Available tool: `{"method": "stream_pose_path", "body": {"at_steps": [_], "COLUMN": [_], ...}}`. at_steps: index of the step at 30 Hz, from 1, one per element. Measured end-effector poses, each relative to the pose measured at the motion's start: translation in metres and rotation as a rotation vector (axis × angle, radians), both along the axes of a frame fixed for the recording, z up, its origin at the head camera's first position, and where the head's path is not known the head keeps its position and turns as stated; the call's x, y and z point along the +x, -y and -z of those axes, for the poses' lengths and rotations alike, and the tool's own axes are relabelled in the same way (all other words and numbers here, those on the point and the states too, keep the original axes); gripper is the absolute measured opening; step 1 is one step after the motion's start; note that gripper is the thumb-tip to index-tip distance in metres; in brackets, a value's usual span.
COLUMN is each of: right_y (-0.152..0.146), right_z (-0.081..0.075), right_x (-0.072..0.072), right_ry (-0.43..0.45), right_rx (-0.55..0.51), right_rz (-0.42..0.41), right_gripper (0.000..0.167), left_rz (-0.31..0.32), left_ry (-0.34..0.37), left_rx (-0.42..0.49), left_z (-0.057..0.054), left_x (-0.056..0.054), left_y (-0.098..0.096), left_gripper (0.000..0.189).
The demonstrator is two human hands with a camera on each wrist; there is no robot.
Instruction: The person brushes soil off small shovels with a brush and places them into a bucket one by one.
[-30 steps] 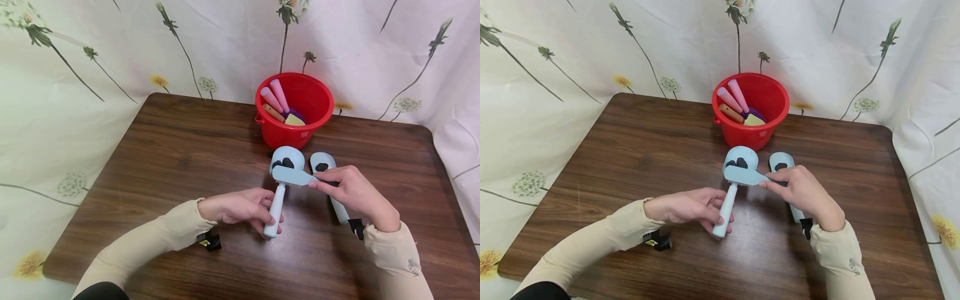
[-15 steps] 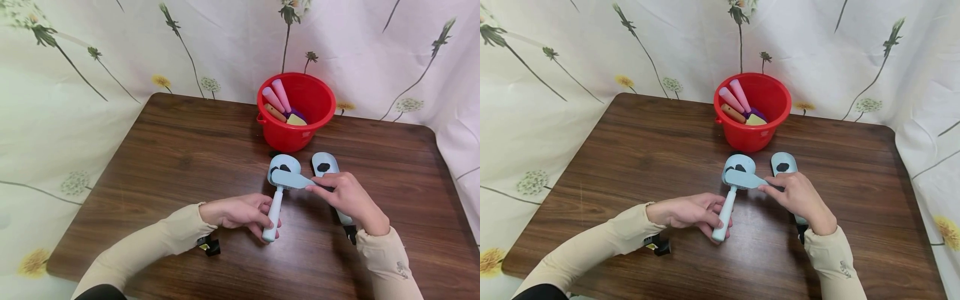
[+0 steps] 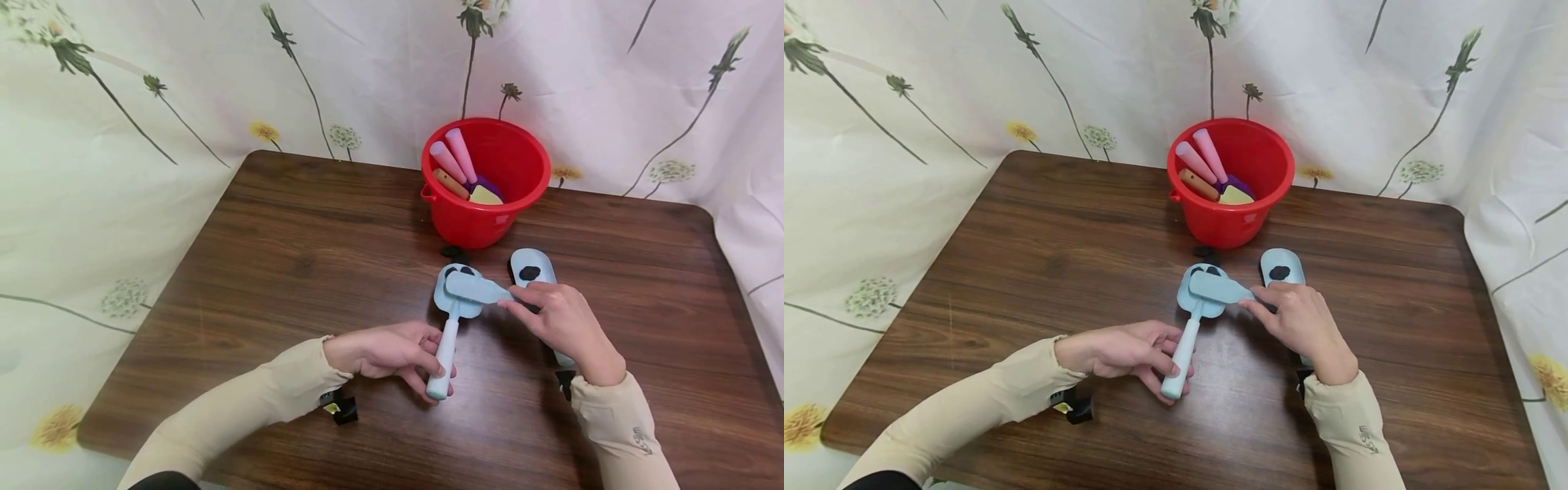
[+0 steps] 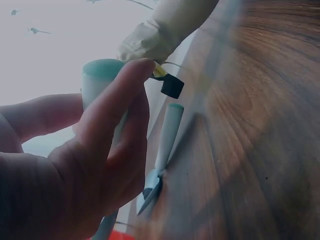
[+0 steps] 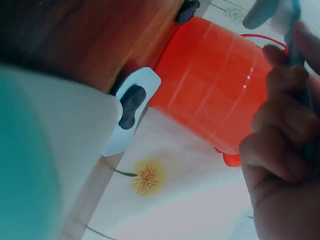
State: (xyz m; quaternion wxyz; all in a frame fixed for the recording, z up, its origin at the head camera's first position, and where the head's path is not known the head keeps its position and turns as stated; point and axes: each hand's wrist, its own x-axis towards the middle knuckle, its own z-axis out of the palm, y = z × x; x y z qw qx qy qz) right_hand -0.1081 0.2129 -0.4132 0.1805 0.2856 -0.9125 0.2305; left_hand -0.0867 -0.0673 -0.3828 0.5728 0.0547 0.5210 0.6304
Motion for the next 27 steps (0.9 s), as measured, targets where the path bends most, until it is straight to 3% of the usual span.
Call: {"method": "stream_pose_path", "body": {"at_steps": [3,8,12,21,24,27], "right_y": [-0.002,-0.004,0.000,0.011,0.015,0.017], "right_z": [0.002,0.001,-0.005,-0.018,-0.021,-0.022], "right_x": [-0.002,-0.003,-0.002,0.013,0.017,0.020], "right_ry": [-0.032,0.015,0.093,0.299,0.285,0.205], "right_rx": [0.003,-0.004,-0.046,-0.066,-0.057,-0.036], "right_rz": [0.031,0.071,0.073,-0.086,-0.087,-0.064], "right_gripper": [0.062,0.028,0.029,0.023,0.024,0.024], "left_rz": [0.021,0.046,0.027,0.007,0.021,0.027], "left_ry": [0.018,0.030,0.005,-0.055,-0.076,-0.086], "left_rx": [0.013,0.025,0.018,-0.015,-0.013,-0.005], "left_z": [0.003,0.008,0.011,0.016,0.017,0.018], "left_x": [0.003,0.006,0.006,0.002,0.001,0.000], "left_y": [0.003,0.006,0.007,0.004,0.004,0.004], "left_gripper": [0.026,0.028,0.035,0.042,0.044,0.047]}}
